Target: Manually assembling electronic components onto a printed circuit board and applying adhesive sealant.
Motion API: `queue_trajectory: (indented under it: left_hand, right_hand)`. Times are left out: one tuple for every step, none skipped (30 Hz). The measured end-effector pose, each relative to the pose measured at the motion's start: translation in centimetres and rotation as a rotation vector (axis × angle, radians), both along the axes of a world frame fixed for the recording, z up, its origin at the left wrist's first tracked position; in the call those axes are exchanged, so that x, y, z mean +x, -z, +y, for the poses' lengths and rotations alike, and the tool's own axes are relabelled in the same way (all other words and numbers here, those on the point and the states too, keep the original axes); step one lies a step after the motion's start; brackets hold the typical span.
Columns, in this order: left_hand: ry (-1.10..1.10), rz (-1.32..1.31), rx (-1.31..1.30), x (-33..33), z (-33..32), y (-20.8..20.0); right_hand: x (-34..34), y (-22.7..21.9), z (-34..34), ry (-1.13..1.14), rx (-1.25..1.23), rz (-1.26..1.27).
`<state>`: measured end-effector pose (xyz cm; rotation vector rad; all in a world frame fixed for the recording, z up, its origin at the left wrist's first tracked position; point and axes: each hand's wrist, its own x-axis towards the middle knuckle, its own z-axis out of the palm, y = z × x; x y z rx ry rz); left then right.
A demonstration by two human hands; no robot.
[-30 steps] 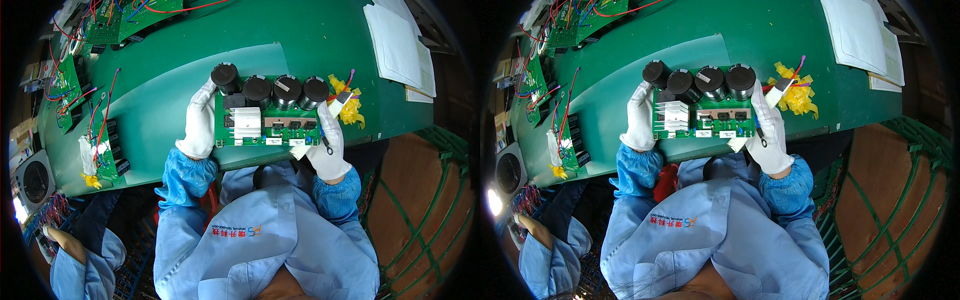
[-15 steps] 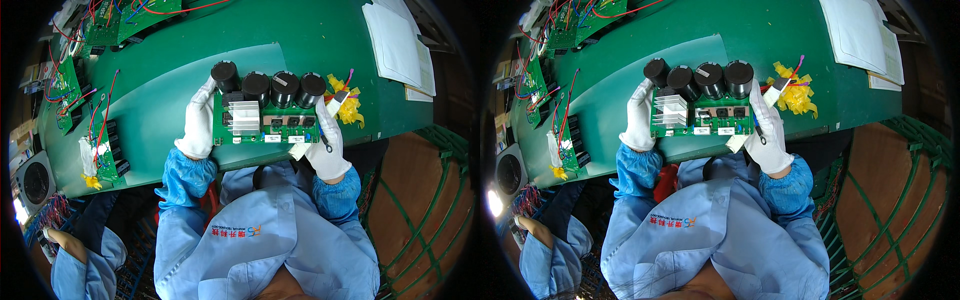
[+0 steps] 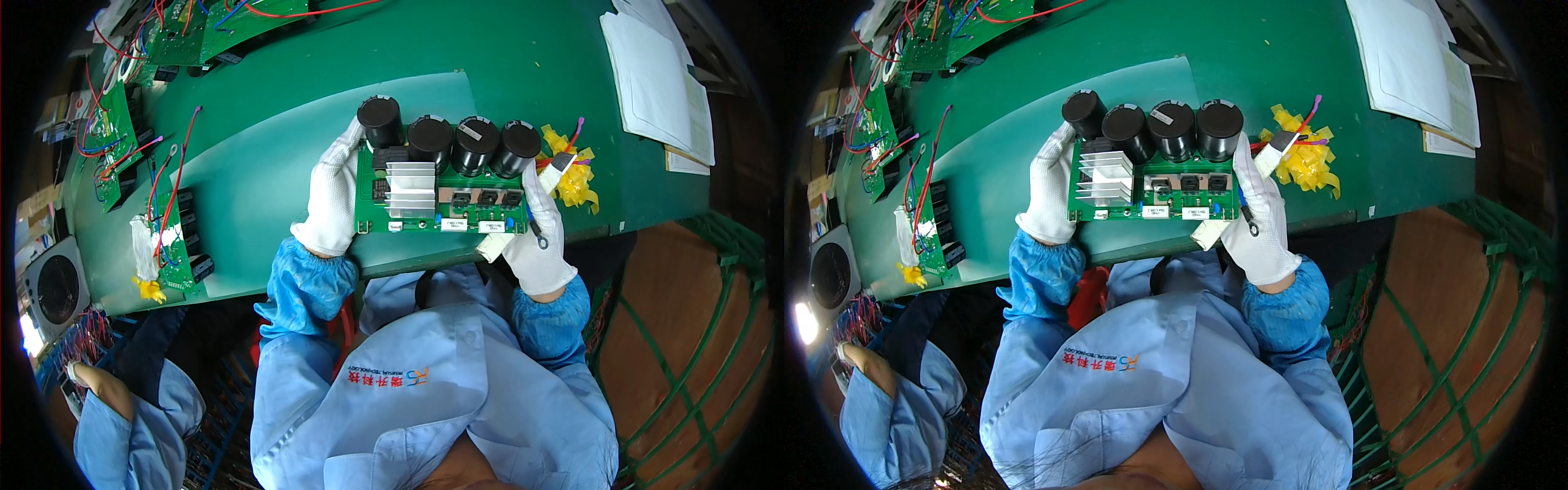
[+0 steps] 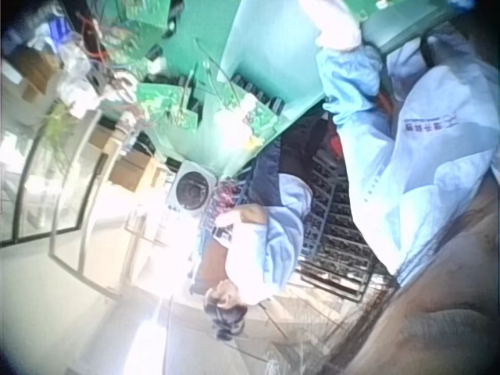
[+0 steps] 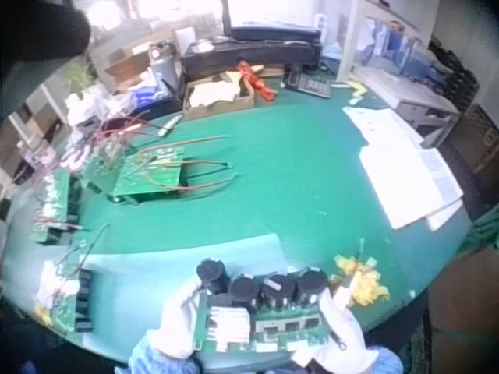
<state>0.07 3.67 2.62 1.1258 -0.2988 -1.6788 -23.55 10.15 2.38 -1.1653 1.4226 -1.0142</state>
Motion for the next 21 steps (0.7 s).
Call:
queue_trajectory:
  left_hand:
    - [0.001, 0.025, 0.004, 0.1, 0.0, 0.3]
    - [0.001, 0.05, 0.007, 0.2, 0.0, 0.4]
    - [0.005, 0.044, -0.013, 0.2, 0.1, 0.4]
    - [0.01, 0.04, -0.032, 0.2, 0.1, 0.4]
    - [0.015, 0.037, -0.051, 0.2, 0.2, 0.5]
    - [0.016, 0.051, -0.059, 0.3, 0.3, 0.7]
    - [0.017, 0.063, -0.067, 0.5, 0.4, 1.0]
    - [0.017, 0.074, -0.075, 0.6, 0.4, 1.2]
    - [0.002, 0.069, -0.057, 0.6, 0.4, 1.2]
    - [-0.011, 0.067, -0.04, 0.5, 0.3, 1.3]
    - [-0.024, 0.064, -0.023, 0.4, 0.2, 1.3]
    - [-0.01, 0.06, -0.044, 0.5, 0.3, 1.4]
    - [0.004, 0.058, -0.063, 0.7, 0.4, 1.5]
    - [0.018, 0.055, -0.082, 0.7, 0.4, 1.6]
    - [-0.007, 0.051, -0.056, 0.7, 0.4, 1.5]
    - [-0.03, 0.049, -0.031, 0.4, 0.3, 1.4]
    - [-0.052, 0.046, -0.006, 0.3, 0.1, 1.2]
    - [-0.048, 0.033, -0.008, 0.3, 0.1, 0.9]
    - [-0.04, 0.022, -0.011, 0.2, 0.1, 0.6]
    - [-0.033, 0.011, -0.013, 0.2, 0.2, 0.3]
    - [-0.025, -0.027, -0.019, 0.1, 0.2, 0.0]
  right_hand:
    - [0.1, 0.0, -0.1, 0.019, 0.038, -0.04]
    - [0.2, 0.0, -0.1, 0.039, 0.076, -0.08]
    - [-0.1, 0.3, 0.1, 0.01, 0.053, -0.114]
    - [-0.4, 0.5, 0.2, -0.041, -0.005, -0.096]
    - [-0.6, 0.5, 0.5, -0.089, -0.064, -0.078]
    - [-0.9, 0.6, 0.7, -0.136, -0.124, -0.062]
    - [-0.8, 0.4, 0.6, -0.133, -0.115, -0.127]
    - [-0.8, 0.4, 0.6, -0.134, -0.107, -0.133]
    - [-0.8, 0.4, 0.6, -0.136, -0.1, -0.139]
    - [-0.8, 0.5, 0.6, -0.136, -0.093, -0.142]
    - [-0.7, 0.4, 0.5, -0.119, -0.065, -0.193]
    - [-0.7, 0.4, 0.4, -0.107, -0.051, -0.208]
    - [-0.7, 0.4, 0.4, -0.095, -0.036, -0.223]
    - [-0.8, 0.6, 0.5, -0.089, -0.034, -0.203]
    - [-0.9, 0.8, 0.5, -0.095, -0.05, -0.175]
    - [-1.0, 1.0, 0.6, -0.1, -0.066, -0.146]
    - [-1.1, 1.1, 0.7, -0.118, -0.098, -0.109]
    - [-1.1, 1.0, 0.7, -0.14, -0.157, -0.032]
    - [-1.0, 0.8, 0.6, -0.157, -0.215, 0.045]
    - [-0.7, 0.2, 0.4, -0.178, -0.299, 0.163]
    - [-0.6, -0.2, 0.3, -0.198, -0.382, 0.282]
